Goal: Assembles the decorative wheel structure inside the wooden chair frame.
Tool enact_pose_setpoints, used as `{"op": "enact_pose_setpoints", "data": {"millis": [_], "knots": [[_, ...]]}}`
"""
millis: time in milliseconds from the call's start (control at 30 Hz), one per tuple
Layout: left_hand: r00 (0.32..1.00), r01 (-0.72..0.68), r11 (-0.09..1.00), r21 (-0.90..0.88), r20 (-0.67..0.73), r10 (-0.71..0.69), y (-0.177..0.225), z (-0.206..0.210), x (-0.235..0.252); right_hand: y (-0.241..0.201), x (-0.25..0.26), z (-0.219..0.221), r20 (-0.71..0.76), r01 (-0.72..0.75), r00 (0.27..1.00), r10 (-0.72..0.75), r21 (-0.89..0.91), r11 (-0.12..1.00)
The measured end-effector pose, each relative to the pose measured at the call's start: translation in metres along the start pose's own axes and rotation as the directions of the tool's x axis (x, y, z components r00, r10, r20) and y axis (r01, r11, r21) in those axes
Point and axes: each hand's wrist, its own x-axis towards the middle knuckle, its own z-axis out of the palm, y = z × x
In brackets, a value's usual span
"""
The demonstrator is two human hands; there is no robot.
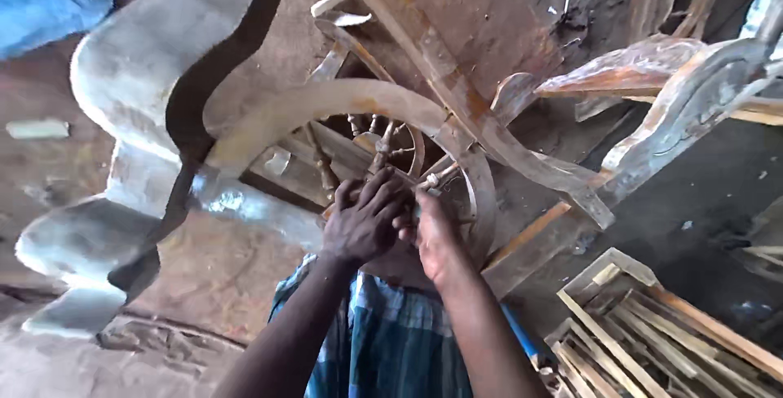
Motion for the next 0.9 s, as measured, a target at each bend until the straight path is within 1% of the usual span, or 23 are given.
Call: {"op": "enact_pose_setpoints", "data": {"millis": [67, 133, 200, 267, 333, 433, 467, 567, 633, 700, 767, 833, 900], "knots": [[1.0, -0.021, 1.0, 0.007, 0.002, 0.021, -0.005, -0.001, 0.002, -0.003, -0.014, 0.008, 0.006, 0.035, 0.999, -0.034, -0.06, 0.998], [1.0, -0.018, 1.0, 0.008, 0.018, 0.018, -0.004, -0.001, -0.004, 0.004, -0.014, 0.011, 0.001, 0.053, 0.999, -0.053, -0.101, 0.993], [1.0, 0.002, 1.0, 0.009, 0.026, -0.002, -0.003, 0.0, -0.004, 0.007, -0.001, 0.006, 0.013, 0.047, 0.999, -0.046, -0.074, 0.996], [1.0, 0.004, 1.0, 0.011, 0.019, -0.004, -0.003, -0.003, 0.001, 0.003, -0.003, 0.002, 0.027, 0.051, 0.998, -0.05, -0.034, 0.998], [1.0, 0.008, 1.0, 0.014, 0.01, -0.009, -0.001, -0.003, 0.0, 0.008, -0.004, -0.001, 0.039, 0.048, 0.998, -0.049, 0.029, 0.998], [1.0, 0.006, 0.999, 0.038, -0.012, -0.006, 0.0, 0.001, -0.006, 0.02, 0.016, -0.014, 0.069, 0.018, 0.997, -0.032, 0.198, 0.98], [1.0, 0.008, 0.999, 0.05, -0.015, -0.008, -0.001, 0.002, -0.004, 0.02, 0.016, -0.018, 0.088, 0.024, 0.995, -0.047, 0.244, 0.969], [1.0, 0.019, 0.998, 0.056, 0.003, -0.019, -0.003, 0.001, -0.002, 0.031, 0.003, -0.026, 0.129, 0.003, 0.99, -0.059, 0.398, 0.917], [1.0, 0.024, 0.998, 0.053, 0.017, -0.025, -0.001, 0.0, -0.001, 0.037, 0.016, -0.026, 0.148, -0.031, 0.988, -0.048, 0.49, 0.871], [1.0, 0.018, 0.998, 0.061, 0.006, -0.018, 0.001, 0.0, 0.0, 0.036, 0.027, -0.021, 0.162, -0.054, 0.986, -0.038, 0.527, 0.848], [1.0, 0.015, 0.998, 0.066, 0.0, -0.015, -0.002, 0.001, 0.003, 0.037, 0.024, -0.019, 0.166, -0.055, 0.985, -0.047, 0.56, 0.827], [0.999, 0.017, 0.998, 0.066, 0.026, -0.019, -0.001, -0.002, -0.002, 0.047, 0.013, -0.024, 0.179, -0.069, 0.983, -0.046, 0.587, 0.807], [1.0, 0.013, 0.996, 0.093, 0.012, -0.014, 0.0, 0.001, -0.003, 0.048, 0.021, -0.025, 0.189, -0.072, 0.98, -0.056, 0.608, 0.791]]}}
